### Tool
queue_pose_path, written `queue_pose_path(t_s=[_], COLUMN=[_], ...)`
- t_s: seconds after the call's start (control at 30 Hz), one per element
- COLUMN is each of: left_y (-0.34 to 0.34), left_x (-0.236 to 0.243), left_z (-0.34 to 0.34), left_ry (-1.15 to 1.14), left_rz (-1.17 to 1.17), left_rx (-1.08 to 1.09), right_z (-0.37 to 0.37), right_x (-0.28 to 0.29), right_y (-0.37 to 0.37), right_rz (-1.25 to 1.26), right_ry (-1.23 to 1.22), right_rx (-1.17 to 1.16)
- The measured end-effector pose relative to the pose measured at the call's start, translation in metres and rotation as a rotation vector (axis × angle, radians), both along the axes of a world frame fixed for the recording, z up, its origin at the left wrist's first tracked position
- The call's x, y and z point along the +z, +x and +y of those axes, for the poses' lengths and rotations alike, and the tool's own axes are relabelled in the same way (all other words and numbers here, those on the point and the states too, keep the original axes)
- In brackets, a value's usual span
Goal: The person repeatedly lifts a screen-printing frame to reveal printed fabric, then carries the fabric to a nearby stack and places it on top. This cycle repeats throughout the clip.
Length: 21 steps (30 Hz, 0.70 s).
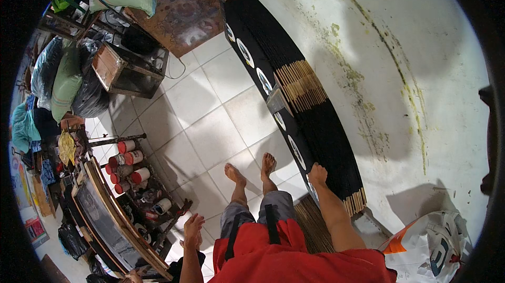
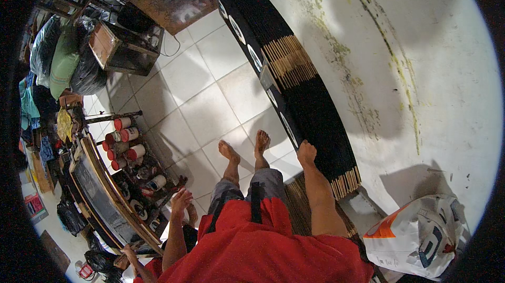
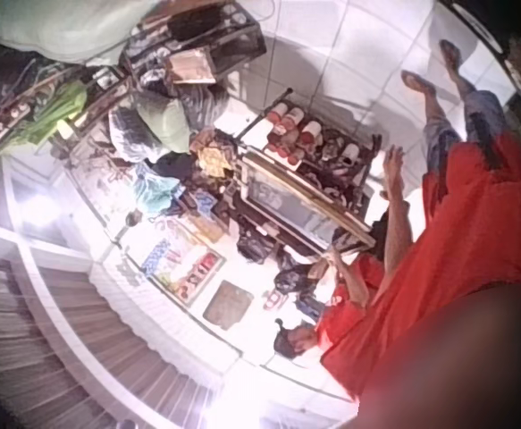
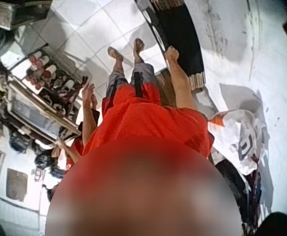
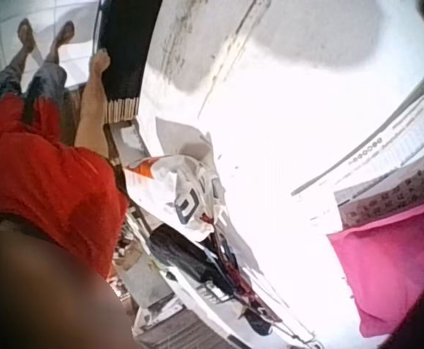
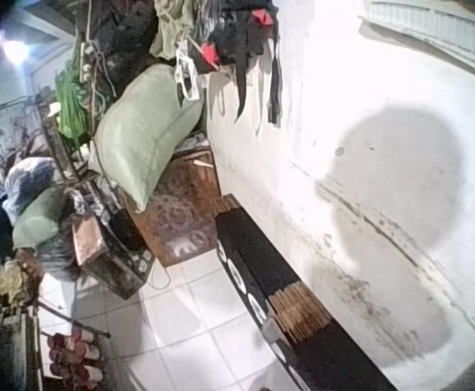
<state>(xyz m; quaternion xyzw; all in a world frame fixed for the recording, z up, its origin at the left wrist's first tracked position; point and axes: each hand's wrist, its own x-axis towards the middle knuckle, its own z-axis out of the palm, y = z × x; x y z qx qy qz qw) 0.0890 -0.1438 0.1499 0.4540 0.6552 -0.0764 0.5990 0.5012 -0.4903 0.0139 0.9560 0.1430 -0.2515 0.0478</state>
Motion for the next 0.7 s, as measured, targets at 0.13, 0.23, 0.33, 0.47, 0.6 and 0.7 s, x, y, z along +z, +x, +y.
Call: queue_pose_path(t_s=[0.13, 0.23, 0.33, 0.47, 0.6, 0.7], left_y=[-0.025, -0.043, -0.048, -0.035, -0.012, -0.004], left_x=[-0.015, -0.023, -0.026, -0.023, -0.018, -0.015], left_z=[-0.010, -0.018, -0.027, -0.027, -0.014, -0.007], left_ry=[-0.055, -0.096, -0.123, -0.075, -0.053, -0.021], left_rz=[0.056, 0.042, 0.025, 0.033, -0.007, -0.011], left_rx=[-0.008, 0.022, 0.053, 0.019, 0.060, 0.059], right_z=[0.002, 0.001, 0.000, 0.001, 0.001, 0.000], right_x=[-0.001, -0.002, -0.001, 0.004, 0.010, 0.011], right_y=[0.001, 0.001, 0.000, 0.001, 0.004, 0.004], right_rz=[0.020, 0.010, -0.018, -0.034, -0.022, -0.016], right_ry=[-0.050, -0.059, -0.048, -0.070, -0.068, -0.069], right_rx=[-0.039, -0.032, -0.011, -0.035, -0.017, -0.008])
